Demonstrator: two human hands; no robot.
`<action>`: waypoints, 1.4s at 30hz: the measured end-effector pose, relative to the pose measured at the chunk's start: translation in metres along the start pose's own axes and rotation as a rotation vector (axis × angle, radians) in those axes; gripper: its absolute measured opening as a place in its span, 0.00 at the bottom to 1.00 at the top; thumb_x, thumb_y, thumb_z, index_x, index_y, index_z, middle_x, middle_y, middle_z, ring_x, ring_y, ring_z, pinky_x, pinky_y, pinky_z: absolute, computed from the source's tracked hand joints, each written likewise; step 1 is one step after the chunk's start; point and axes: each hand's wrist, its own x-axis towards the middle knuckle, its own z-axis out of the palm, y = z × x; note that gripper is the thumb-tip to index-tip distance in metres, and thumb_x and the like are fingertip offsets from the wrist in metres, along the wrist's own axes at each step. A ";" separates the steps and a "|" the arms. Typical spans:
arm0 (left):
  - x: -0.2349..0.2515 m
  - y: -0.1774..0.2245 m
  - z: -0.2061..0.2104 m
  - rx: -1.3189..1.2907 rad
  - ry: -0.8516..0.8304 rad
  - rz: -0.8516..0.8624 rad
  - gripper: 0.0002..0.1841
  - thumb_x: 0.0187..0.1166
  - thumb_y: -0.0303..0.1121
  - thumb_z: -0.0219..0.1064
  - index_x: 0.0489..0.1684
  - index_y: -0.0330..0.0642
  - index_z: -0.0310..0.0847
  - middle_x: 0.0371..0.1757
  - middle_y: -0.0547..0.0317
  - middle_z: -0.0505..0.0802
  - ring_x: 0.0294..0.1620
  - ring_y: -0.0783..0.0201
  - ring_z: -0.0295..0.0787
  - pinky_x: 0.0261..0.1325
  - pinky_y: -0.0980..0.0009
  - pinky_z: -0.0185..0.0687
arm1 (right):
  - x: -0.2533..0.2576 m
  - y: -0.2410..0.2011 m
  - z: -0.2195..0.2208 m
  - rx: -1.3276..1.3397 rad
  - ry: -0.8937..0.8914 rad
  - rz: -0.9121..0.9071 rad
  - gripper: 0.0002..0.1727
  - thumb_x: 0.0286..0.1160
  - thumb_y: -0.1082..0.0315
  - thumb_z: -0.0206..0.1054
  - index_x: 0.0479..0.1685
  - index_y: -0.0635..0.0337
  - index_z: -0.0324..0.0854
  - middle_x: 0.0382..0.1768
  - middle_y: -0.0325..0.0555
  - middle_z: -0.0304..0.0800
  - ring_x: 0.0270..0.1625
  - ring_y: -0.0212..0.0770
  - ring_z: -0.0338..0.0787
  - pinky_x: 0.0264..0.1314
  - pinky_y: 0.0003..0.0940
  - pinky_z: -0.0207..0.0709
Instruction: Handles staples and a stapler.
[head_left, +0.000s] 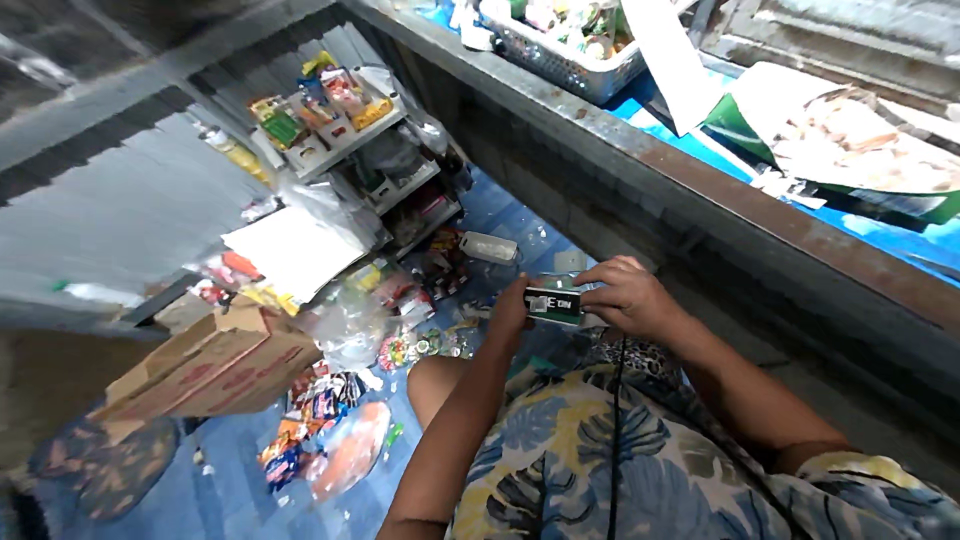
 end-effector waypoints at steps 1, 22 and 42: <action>-0.002 0.002 0.001 0.035 0.016 0.011 0.28 0.97 0.50 0.36 0.51 0.43 0.84 0.31 0.60 0.86 0.22 0.70 0.76 0.24 0.74 0.70 | 0.000 -0.001 0.001 -0.047 0.004 -0.016 0.10 0.80 0.62 0.68 0.44 0.50 0.97 0.57 0.43 0.95 0.64 0.47 0.89 0.75 0.56 0.72; 0.007 -0.002 -0.001 -0.045 -0.039 0.089 0.31 0.95 0.56 0.34 0.49 0.48 0.83 0.25 0.66 0.82 0.13 0.75 0.64 0.16 0.79 0.59 | 0.005 0.018 -0.012 -0.232 0.186 -0.028 0.07 0.74 0.67 0.69 0.37 0.55 0.94 0.51 0.43 0.96 0.62 0.49 0.90 0.79 0.67 0.61; 0.010 0.000 -0.001 -0.304 0.006 -0.031 0.28 0.96 0.54 0.36 0.49 0.45 0.80 0.18 0.65 0.78 0.09 0.75 0.60 0.13 0.80 0.57 | -0.012 0.006 -0.025 0.743 0.551 0.561 0.11 0.72 0.84 0.63 0.45 0.59 0.83 0.41 0.39 0.94 0.32 0.28 0.91 0.38 0.22 0.87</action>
